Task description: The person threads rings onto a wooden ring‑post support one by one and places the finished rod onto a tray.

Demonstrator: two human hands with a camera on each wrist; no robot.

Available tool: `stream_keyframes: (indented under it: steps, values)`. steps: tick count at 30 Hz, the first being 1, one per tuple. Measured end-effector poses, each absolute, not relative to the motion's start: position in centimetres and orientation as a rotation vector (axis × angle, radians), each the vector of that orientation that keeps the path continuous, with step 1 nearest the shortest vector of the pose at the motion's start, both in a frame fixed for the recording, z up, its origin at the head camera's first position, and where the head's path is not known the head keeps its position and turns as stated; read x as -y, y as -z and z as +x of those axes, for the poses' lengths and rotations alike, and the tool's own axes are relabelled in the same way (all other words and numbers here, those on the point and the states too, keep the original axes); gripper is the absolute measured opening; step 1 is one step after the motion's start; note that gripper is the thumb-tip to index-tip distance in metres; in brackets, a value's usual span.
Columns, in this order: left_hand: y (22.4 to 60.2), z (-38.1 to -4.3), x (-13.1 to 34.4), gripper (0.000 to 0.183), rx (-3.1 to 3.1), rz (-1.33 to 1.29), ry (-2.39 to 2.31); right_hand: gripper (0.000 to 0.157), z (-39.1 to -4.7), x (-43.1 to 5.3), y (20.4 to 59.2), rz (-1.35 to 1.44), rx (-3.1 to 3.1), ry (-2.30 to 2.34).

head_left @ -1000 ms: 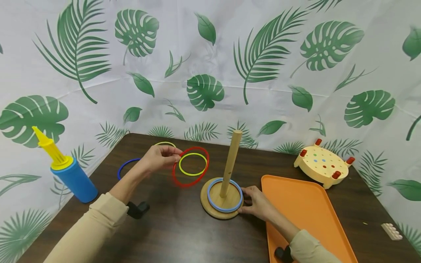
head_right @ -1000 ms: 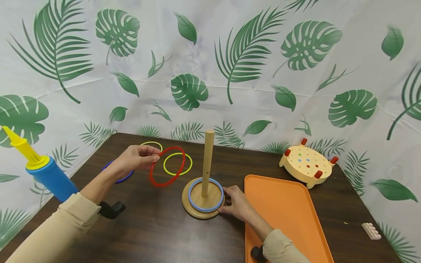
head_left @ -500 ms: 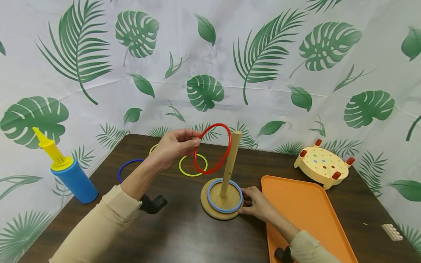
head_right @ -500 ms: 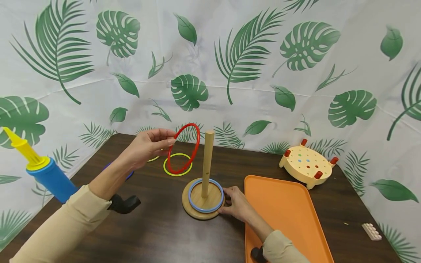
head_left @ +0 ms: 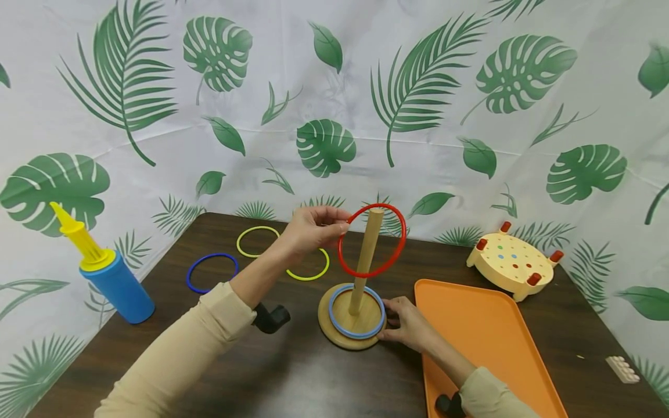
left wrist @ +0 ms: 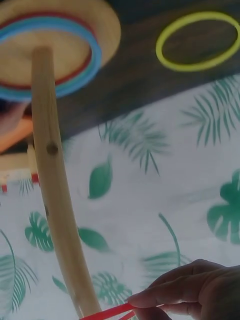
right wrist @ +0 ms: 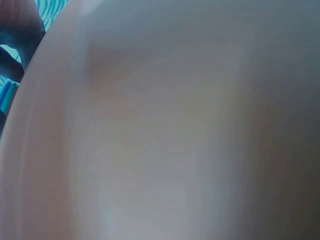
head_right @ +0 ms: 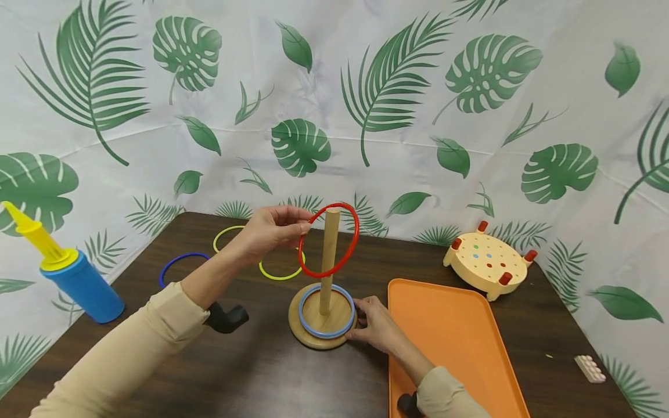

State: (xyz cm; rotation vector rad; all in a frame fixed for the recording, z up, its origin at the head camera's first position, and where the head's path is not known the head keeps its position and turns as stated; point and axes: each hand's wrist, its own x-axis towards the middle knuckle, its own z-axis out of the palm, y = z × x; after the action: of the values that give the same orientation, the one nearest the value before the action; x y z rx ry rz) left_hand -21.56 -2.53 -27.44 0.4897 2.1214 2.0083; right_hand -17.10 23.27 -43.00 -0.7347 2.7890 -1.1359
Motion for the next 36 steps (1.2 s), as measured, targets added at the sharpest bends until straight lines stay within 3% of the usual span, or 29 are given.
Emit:
stream_keyframes:
  steps: [8, 16, 23, 36]
  values:
    - [32.3, -22.3, 1.8, 0.022, -2.27, 0.352, -1.78, 0.068, -17.1, -23.3, 43.1, -0.741, -2.768, 1.152]
    - [37.1, -22.7, 1.6, 0.013, -2.432, 0.202, -1.569, 0.057, -17.3, -23.3, 43.1, -0.726, -2.797, 1.129]
    - [38.7, -22.7, 1.4, 0.008, -2.493, 0.192, -1.514, 0.055, -17.3, -23.2, 43.1, -0.704, -2.78, 1.157]
    - [39.4, -22.4, 1.1, 0.01, -2.504, 0.263, -1.501, 0.066, -17.2, -23.2, 43.1, -0.692, -2.759, 1.17]
